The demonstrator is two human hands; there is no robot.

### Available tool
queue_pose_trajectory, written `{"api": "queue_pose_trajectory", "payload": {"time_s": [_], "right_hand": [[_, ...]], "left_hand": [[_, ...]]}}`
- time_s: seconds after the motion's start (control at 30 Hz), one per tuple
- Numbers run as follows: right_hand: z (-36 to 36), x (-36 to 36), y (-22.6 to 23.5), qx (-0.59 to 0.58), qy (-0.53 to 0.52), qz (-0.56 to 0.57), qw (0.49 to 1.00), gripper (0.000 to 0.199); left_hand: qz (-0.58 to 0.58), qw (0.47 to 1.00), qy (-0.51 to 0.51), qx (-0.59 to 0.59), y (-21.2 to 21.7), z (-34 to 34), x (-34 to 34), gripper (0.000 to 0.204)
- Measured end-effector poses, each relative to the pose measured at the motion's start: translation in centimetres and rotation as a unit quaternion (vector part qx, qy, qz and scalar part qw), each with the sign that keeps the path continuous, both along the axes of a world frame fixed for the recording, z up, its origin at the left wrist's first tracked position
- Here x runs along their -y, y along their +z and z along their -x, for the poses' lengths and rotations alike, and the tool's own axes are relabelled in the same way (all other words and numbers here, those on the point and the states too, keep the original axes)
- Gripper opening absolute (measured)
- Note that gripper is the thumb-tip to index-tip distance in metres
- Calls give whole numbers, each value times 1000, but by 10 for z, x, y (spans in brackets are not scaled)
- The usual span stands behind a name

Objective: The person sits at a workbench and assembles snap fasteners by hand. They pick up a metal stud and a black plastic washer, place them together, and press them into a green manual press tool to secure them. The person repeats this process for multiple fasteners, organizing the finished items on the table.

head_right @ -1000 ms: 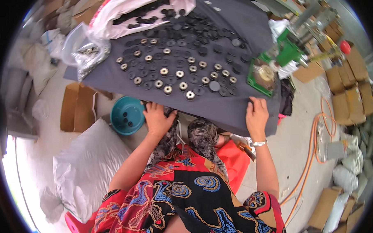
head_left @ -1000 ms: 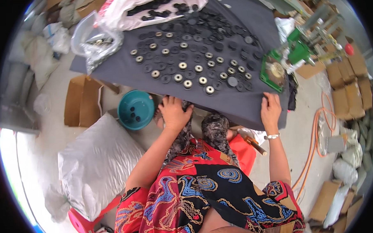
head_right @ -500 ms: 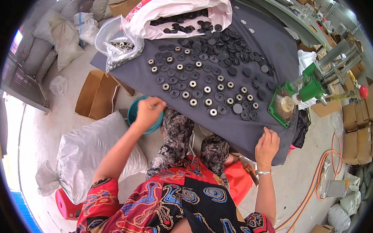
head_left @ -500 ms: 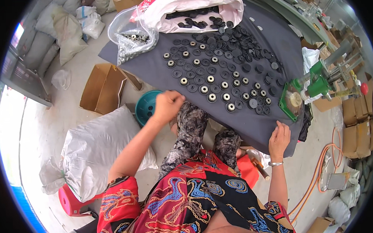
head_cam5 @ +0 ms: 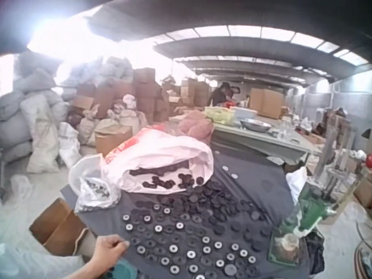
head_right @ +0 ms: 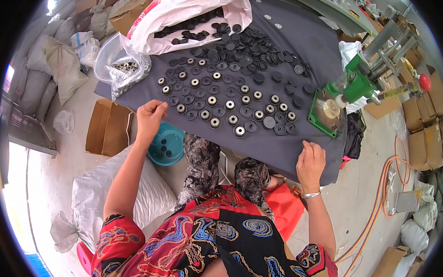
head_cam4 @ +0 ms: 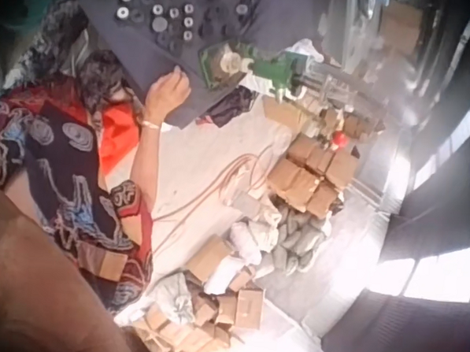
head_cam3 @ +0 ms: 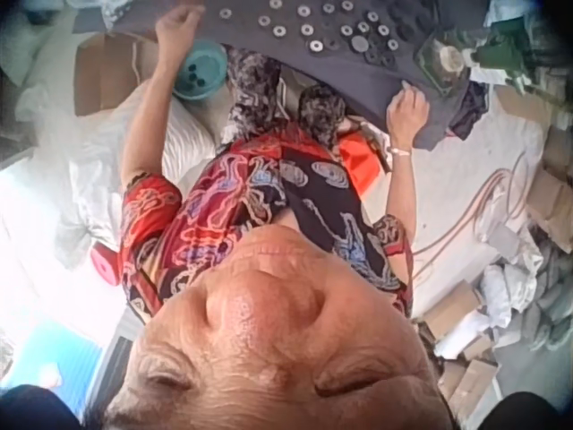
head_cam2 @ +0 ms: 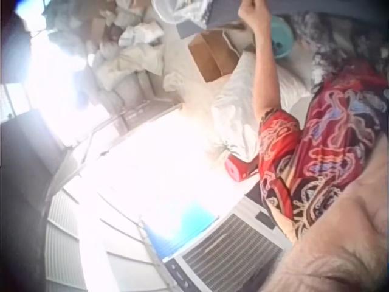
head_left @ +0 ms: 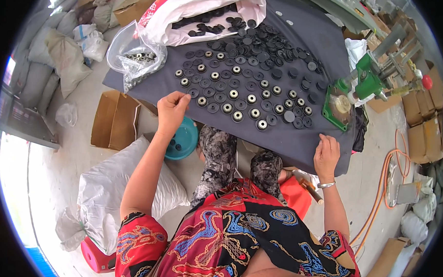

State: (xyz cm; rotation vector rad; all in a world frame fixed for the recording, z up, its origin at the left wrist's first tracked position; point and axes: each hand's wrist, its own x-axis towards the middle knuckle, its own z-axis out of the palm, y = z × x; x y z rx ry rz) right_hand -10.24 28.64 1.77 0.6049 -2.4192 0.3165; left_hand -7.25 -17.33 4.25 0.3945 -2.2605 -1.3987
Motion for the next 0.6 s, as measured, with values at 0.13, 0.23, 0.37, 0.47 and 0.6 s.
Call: {"api": "queue_pose_trajectory", "payload": {"time_s": [0.13, 0.23, 0.37, 0.47, 0.6], "right_hand": [[-1, 3, 0, 4, 11, 8, 1000, 29], [-1, 2, 3, 2, 12, 5, 1000, 28], [-3, 1, 5, -10, 6, 16, 1000, 28], [-2, 2, 1, 1, 7, 21, 1000, 27], [0, 2, 0, -16, 2, 27, 999, 25]], "left_hand": [[-67, 998, 13, -2, -12, -17, -9, 18], [28, 997, 17, -70, 39, -18, 16, 31], [-294, 902, 35, -315, 138, -4, 53, 41], [-218, 917, 0, -334, 168, -24, 22, 46], [56, 880, -165, -442, 191, -45, -34, 61]]}}
